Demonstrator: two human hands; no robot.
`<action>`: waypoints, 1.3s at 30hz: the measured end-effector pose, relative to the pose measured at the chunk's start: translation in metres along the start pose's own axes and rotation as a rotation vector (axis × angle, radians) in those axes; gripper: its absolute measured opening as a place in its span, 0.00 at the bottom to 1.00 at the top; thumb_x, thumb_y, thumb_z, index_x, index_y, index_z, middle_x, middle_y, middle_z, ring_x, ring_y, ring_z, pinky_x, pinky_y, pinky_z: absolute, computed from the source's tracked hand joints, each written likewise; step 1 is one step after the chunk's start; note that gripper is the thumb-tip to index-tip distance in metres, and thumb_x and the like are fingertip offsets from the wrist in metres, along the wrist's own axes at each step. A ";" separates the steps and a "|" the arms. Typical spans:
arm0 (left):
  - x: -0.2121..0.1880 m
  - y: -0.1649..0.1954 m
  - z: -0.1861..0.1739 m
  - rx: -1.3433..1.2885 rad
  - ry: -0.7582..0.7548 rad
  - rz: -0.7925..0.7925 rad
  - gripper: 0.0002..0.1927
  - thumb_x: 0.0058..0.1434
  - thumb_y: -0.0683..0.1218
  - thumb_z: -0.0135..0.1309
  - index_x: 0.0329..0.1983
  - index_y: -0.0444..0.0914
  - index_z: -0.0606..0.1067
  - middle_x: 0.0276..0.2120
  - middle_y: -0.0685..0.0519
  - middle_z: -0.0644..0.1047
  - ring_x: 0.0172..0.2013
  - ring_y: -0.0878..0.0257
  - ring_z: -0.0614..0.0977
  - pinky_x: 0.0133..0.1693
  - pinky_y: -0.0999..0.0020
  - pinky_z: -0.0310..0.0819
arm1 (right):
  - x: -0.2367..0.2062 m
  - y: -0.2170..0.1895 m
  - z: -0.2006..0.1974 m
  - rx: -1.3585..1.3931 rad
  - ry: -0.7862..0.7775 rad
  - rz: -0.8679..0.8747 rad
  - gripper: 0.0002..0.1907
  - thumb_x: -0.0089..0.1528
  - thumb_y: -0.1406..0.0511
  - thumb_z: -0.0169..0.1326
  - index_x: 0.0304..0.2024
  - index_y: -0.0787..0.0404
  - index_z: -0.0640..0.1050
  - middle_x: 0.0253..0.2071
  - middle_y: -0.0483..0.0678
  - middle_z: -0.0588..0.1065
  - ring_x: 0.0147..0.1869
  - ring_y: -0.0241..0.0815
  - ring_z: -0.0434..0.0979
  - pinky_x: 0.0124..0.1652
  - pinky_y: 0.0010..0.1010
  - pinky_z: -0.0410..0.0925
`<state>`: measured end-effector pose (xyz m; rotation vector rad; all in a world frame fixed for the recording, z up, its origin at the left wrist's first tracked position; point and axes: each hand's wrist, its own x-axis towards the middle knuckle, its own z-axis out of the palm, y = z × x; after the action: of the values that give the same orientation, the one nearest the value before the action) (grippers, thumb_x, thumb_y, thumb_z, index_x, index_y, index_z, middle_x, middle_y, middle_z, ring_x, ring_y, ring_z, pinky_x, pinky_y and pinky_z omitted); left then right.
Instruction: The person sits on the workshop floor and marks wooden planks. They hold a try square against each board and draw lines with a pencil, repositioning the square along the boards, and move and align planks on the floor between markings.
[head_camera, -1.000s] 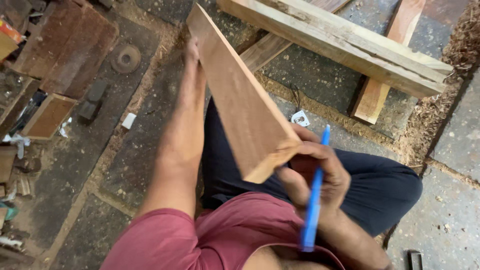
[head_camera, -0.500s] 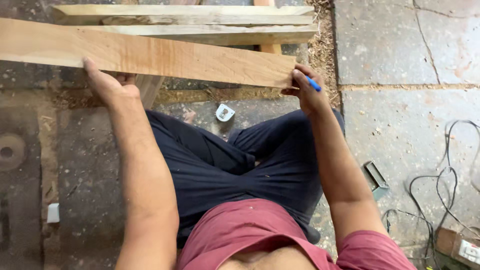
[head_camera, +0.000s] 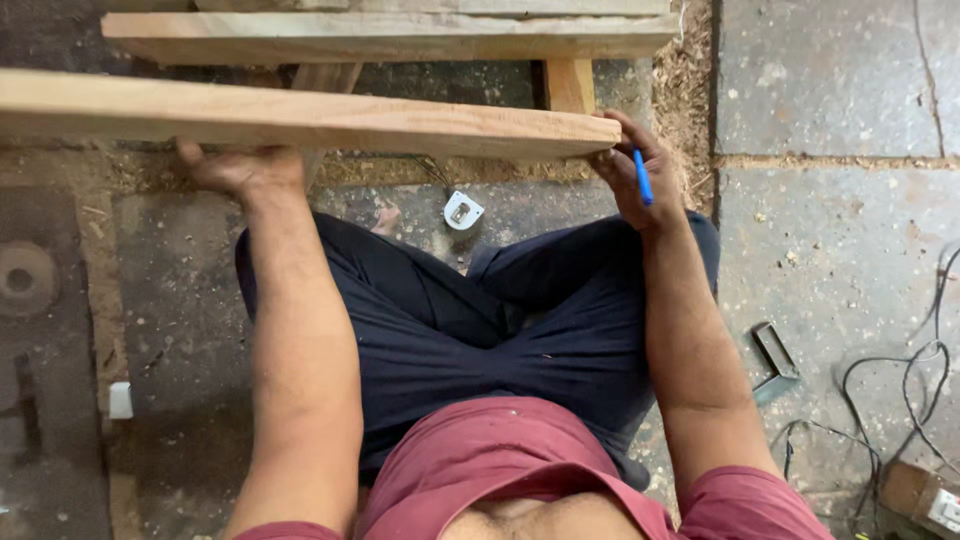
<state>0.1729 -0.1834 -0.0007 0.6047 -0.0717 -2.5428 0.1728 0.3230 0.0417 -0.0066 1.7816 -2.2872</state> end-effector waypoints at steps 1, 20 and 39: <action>0.002 0.003 -0.002 0.015 -0.339 -0.024 0.40 0.66 0.68 0.38 0.74 0.39 0.62 0.56 0.40 0.75 0.56 0.47 0.78 0.59 0.42 0.73 | 0.001 0.003 0.002 -0.036 -0.006 -0.042 0.26 0.69 0.75 0.55 0.70 0.63 0.71 0.62 0.54 0.75 0.64 0.44 0.76 0.62 0.37 0.70; -0.005 -0.003 0.041 -0.207 -0.836 -0.018 0.19 0.77 0.59 0.39 0.57 0.49 0.77 0.38 0.53 0.79 0.41 0.58 0.79 0.52 0.54 0.74 | 0.011 0.038 -0.011 -0.819 -0.001 -0.743 0.20 0.78 0.80 0.45 0.70 0.64 0.71 0.69 0.58 0.73 0.66 0.49 0.76 0.58 0.27 0.71; -0.042 -0.109 0.037 0.397 0.404 -0.171 0.47 0.56 0.80 0.39 0.73 0.54 0.56 0.69 0.51 0.63 0.66 0.48 0.67 0.54 0.34 0.68 | 0.059 -0.019 -0.031 -1.365 0.220 -0.437 0.16 0.69 0.68 0.64 0.58 0.64 0.78 0.43 0.57 0.79 0.46 0.50 0.80 0.46 0.39 0.72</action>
<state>0.1364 -0.0706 0.0314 1.3167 -0.4022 -2.5275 0.1073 0.3458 0.0429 -0.4125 3.2815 -0.7874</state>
